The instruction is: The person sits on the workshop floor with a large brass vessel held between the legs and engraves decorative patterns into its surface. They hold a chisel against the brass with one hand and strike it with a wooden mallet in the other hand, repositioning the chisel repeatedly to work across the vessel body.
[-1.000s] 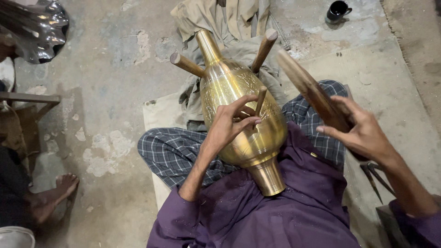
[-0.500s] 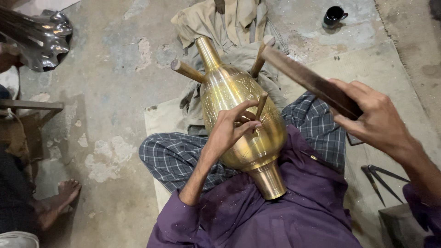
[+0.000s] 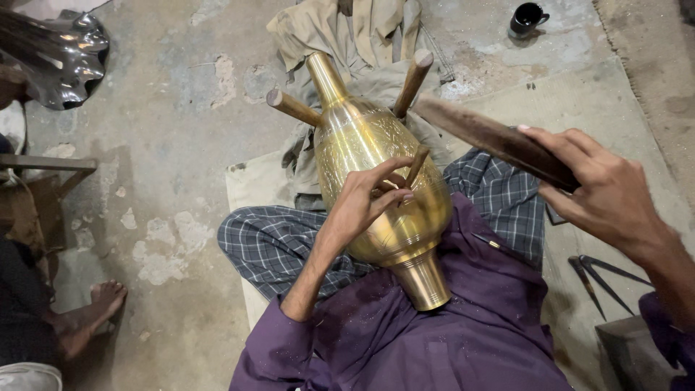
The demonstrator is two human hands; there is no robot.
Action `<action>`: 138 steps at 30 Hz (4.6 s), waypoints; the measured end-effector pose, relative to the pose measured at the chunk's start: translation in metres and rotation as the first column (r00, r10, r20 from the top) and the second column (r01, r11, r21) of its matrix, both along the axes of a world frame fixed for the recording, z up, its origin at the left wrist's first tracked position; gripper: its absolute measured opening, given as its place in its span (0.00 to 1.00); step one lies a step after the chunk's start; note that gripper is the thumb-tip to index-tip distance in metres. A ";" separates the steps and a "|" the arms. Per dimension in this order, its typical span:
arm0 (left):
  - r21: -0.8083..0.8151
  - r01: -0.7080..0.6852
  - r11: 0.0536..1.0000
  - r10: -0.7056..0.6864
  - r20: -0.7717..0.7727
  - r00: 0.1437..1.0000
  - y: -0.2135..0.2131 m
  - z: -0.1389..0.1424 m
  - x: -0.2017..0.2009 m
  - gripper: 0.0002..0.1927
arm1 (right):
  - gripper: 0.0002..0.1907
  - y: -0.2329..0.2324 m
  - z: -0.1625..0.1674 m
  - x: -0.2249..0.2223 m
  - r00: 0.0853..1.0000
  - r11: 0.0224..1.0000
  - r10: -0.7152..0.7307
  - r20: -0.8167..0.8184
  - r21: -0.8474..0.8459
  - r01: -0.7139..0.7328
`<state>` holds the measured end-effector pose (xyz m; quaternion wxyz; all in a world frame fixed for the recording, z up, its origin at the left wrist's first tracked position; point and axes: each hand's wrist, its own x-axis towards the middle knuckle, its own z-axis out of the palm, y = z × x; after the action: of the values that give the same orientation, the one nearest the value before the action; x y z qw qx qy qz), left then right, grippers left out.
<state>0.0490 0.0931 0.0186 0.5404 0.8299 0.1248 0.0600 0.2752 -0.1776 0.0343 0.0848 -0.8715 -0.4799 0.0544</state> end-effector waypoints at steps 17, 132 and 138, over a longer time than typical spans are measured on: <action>0.065 0.009 0.998 -0.007 -0.035 0.999 0.001 -0.007 0.003 0.27 | 0.46 -0.001 -0.008 -0.007 1.000 0.993 -0.007 -0.028 -0.115 0.004; 0.156 0.186 0.970 -0.192 0.024 0.981 -0.001 -0.001 -0.006 0.26 | 0.42 -0.022 -0.030 -0.070 0.921 0.884 -0.082 -0.382 0.398 0.244; 0.129 0.193 0.973 -0.205 0.090 0.975 0.001 -0.004 -0.013 0.25 | 0.45 -0.030 -0.035 -0.068 0.990 0.972 -0.129 -0.060 0.188 0.138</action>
<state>0.0365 0.0939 0.0150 0.4988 0.8649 0.0094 0.0554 0.2073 -0.2077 -0.0010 0.1830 -0.8881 -0.4209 0.0228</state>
